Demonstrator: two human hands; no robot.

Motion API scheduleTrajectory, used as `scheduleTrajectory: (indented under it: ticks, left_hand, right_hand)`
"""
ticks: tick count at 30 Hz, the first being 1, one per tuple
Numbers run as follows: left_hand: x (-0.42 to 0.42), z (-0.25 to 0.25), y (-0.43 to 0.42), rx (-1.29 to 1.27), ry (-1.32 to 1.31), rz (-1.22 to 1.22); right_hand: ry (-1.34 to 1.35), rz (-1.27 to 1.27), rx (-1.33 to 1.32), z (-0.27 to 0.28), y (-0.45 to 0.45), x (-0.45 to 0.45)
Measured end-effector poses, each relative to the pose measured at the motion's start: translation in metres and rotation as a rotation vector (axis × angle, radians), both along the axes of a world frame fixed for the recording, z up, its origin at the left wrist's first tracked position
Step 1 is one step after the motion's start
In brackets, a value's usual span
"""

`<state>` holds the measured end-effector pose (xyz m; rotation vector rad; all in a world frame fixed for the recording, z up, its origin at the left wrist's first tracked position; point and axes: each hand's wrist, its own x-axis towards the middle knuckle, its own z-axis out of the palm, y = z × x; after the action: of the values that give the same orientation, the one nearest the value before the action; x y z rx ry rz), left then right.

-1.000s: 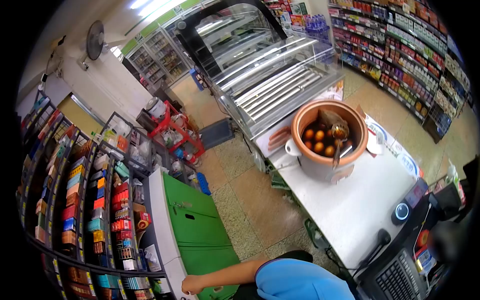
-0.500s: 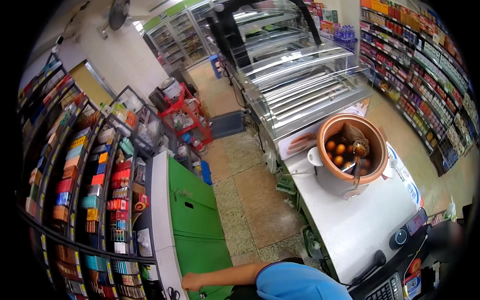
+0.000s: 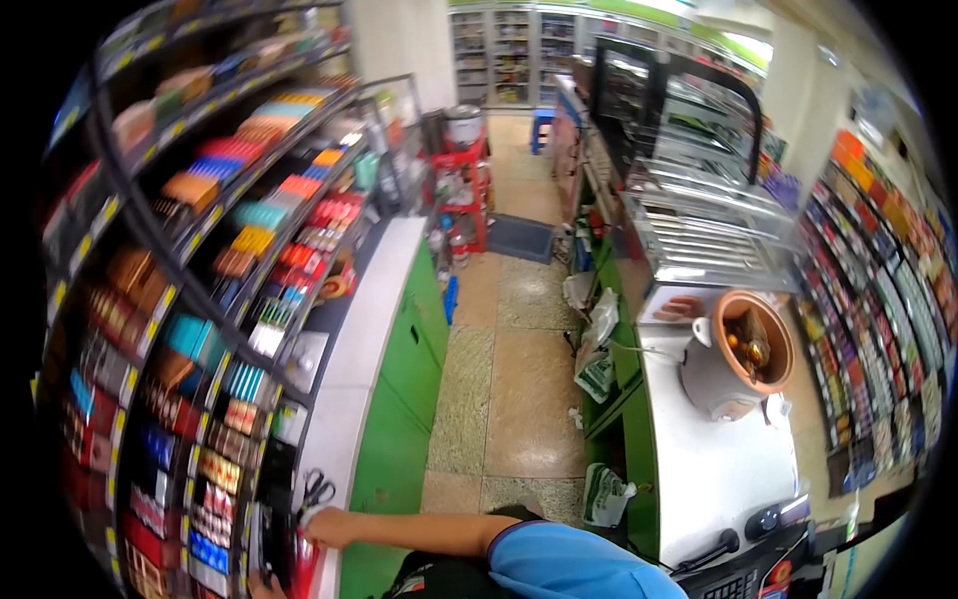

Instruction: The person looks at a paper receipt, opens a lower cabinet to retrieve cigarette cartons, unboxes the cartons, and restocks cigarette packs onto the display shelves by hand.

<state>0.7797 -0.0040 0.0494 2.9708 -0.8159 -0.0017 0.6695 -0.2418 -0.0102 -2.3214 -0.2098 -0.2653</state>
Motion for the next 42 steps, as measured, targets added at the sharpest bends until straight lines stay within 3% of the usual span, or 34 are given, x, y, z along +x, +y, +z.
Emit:
scheduleTrajectory:
  ticks: [1, 2, 3, 6, 7, 8, 10, 19, 22, 27, 29, 30, 42]
  left_hand:
    - [-0.004, -0.005, 0.003, -0.028, -0.011, 0.026]
    - [0.047, -0.091, 0.043, -0.495, -0.055, -0.181]
    - [0.028, -0.074, 0.029, -0.489, -0.118, -0.146]
    - [0.012, -0.056, 0.017, -0.567, -0.033, 0.023]
    - [0.013, -0.056, 0.016, -0.557, -0.072, 0.020]
    - [0.012, -0.061, 0.022, -0.558, -0.130, 0.024]
    - [0.013, -0.052, 0.018, -0.632, -0.004, 0.069]
    - [0.021, -0.041, 0.003, -0.648, 0.071, 0.141]
    - [0.019, -0.047, 0.002, -0.631, 0.146, 0.126]
    - [0.020, -0.053, 0.004, -0.728, 0.188, 0.140]
    - [0.020, -0.047, 0.002, -0.742, 0.223, 0.159]
    - [0.018, -0.045, 0.000, -0.696, 0.196, 0.186]
    - [0.018, -0.036, -0.010, -0.575, 0.044, 0.202]
  right_hand:
    - [0.058, 0.015, -0.014, 0.012, 0.006, 0.005]
    - [-0.062, 0.025, 0.091, 0.017, 0.012, 0.009]
    - [0.007, 0.045, -0.024, 0.028, 0.016, 0.015]
    - [0.033, 0.125, -0.006, 0.007, 0.027, 0.047]
    - [0.120, 0.104, -0.141, 0.028, 0.023, 0.050]
    - [0.066, 0.123, -0.072, 0.031, 0.019, 0.054]
    - [-0.008, 0.149, 0.009, 0.050, 0.011, 0.070]
    - [-0.146, 0.317, -0.180, 0.048, 0.030, 0.139]
    - [-0.089, 0.525, -0.404, 0.039, 0.039, 0.149]
    - [-0.167, 0.430, -0.599, 0.011, 0.059, 0.161]
    - [0.100, 0.425, -0.766, 0.011, 0.068, 0.169]
    - [0.072, 0.421, -0.793, 0.007, 0.072, 0.172]
    - [-0.093, 0.612, -0.529, 0.040, 0.054, 0.164]
